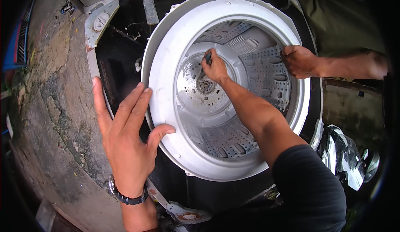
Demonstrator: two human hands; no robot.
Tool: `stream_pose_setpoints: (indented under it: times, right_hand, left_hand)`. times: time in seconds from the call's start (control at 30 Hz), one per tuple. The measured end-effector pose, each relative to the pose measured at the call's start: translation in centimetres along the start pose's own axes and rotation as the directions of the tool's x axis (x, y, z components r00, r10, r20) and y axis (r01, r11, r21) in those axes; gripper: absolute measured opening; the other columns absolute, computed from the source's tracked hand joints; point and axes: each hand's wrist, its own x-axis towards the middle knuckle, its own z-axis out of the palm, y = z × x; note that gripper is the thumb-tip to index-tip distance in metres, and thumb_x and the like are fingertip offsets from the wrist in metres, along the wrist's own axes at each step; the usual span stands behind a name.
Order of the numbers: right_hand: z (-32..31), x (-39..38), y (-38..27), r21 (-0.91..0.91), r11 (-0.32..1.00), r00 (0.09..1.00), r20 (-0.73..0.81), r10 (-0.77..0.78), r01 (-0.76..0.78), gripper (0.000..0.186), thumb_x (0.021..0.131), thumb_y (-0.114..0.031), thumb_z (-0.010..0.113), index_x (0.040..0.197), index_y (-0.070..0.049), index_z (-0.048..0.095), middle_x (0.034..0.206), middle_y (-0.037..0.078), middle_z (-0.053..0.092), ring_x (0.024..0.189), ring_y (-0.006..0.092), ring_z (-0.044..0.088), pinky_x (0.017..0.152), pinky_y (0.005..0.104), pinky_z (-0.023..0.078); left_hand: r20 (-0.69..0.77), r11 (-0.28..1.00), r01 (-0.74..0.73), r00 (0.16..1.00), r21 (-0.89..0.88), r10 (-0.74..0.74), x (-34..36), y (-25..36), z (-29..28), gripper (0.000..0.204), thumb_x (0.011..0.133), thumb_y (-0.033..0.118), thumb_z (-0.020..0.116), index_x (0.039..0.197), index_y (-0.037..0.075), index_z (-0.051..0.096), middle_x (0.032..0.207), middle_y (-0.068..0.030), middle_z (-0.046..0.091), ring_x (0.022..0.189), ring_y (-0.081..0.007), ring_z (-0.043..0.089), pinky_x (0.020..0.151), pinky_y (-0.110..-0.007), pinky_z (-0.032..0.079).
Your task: The person disassembles a top-loading washing machine by removing the agitator and drum with a screwdriver, then lifts the drum out and moves the outer casing.
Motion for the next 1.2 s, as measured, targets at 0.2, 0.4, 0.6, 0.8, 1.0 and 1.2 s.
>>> stream_pose_setpoints:
  times: [0.2, 0.4, 0.6, 0.8, 1.0, 1.2]
  right_hand:
    - [2.3, -3.1, 3.8, -0.084, 0.995, 0.998, 0.034, 0.048, -0.045, 0.030, 0.093, -0.025, 0.062, 0.113, -0.007, 0.047, 0.096, 0.028, 0.067, 0.094, 0.0492, 0.064, 0.085, 0.0555, 0.049]
    - [0.7, -1.0, 0.1, 0.059, 0.997, 0.994, -0.103, -0.033, 0.040, 0.033, 0.093, -0.023, 0.066, 0.114, -0.007, 0.046, 0.097, 0.025, 0.067, 0.094, 0.0483, 0.064, 0.083, 0.0515, 0.050]
    - [1.0, -0.9, 2.8, 0.010, 1.000, 1.000, -0.008, 0.001, -0.001, 0.033, 0.093, -0.025, 0.066, 0.113, -0.007, 0.046, 0.101, 0.025, 0.066, 0.096, 0.0479, 0.064, 0.083, 0.0524, 0.050]
    - [1.2, -2.8, 3.5, -0.081, 0.997, 0.995, -0.097, 0.000, -0.008, 0.033, 0.092, -0.024, 0.065, 0.113, -0.008, 0.046, 0.096, 0.027, 0.067, 0.095, 0.0499, 0.063, 0.083, 0.0546, 0.049]
    - [-0.5, -0.4, 2.0, -0.007, 0.999, 0.998, -0.028, 0.047, -0.048, 0.032, 0.092, -0.024, 0.065, 0.114, -0.007, 0.048, 0.101, 0.026, 0.067, 0.095, 0.0490, 0.063, 0.085, 0.0525, 0.049]
    - [0.4, -2.3, 3.7, -0.043, 0.997, 0.983, -0.175, 0.055, -0.063, 0.036, 0.092, -0.027, 0.065, 0.115, -0.006, 0.046, 0.108, 0.028, 0.066, 0.101, 0.0493, 0.063, 0.087, 0.0526, 0.049]
  left_hand:
    - [-0.018, 0.999, 0.022, 1.000, -0.031, -0.023, 0.2, 0.4, 0.0, 0.072, 0.067, 0.045, 0.081, 0.126, 0.005, 0.071, 0.133, -0.0096, 0.067, 0.150, -0.0424, 0.028, 0.118, -0.053, 0.030]
    - [-0.007, 1.000, 0.016, 1.000, -0.012, -0.016, -0.6, 0.1, -0.3, 0.073, 0.067, 0.047, 0.081, 0.126, 0.005, 0.070, 0.134, -0.0095, 0.066, 0.150, -0.0430, 0.028, 0.118, -0.053, 0.031]
    - [0.002, 1.000, -0.013, 1.000, -0.007, 0.013, -0.3, 0.4, -0.2, 0.071, 0.069, 0.047, 0.080, 0.125, 0.005, 0.071, 0.132, -0.0090, 0.067, 0.150, -0.0437, 0.028, 0.118, -0.054, 0.031]
    - [0.014, 0.990, -0.006, 1.000, 0.138, 0.004, -0.5, 1.1, -0.5, 0.070, 0.072, 0.049, 0.077, 0.128, 0.008, 0.069, 0.136, -0.0082, 0.064, 0.149, -0.0409, 0.031, 0.118, -0.060, 0.025]
    - [0.103, 0.994, -0.105, 0.989, -0.013, 0.105, 0.9, 2.3, -0.4, 0.075, 0.080, 0.043, 0.079, 0.136, -0.002, 0.057, 0.143, -0.0174, 0.055, 0.133, -0.0391, 0.049, 0.114, -0.052, 0.033]
    - [0.090, 0.981, 0.014, 0.995, 0.191, -0.032, 7.4, 4.2, 4.9, 0.092, 0.079, 0.024, 0.081, 0.152, -0.004, 0.033, 0.134, -0.0197, 0.052, 0.123, -0.0369, 0.050, 0.093, -0.048, 0.046]
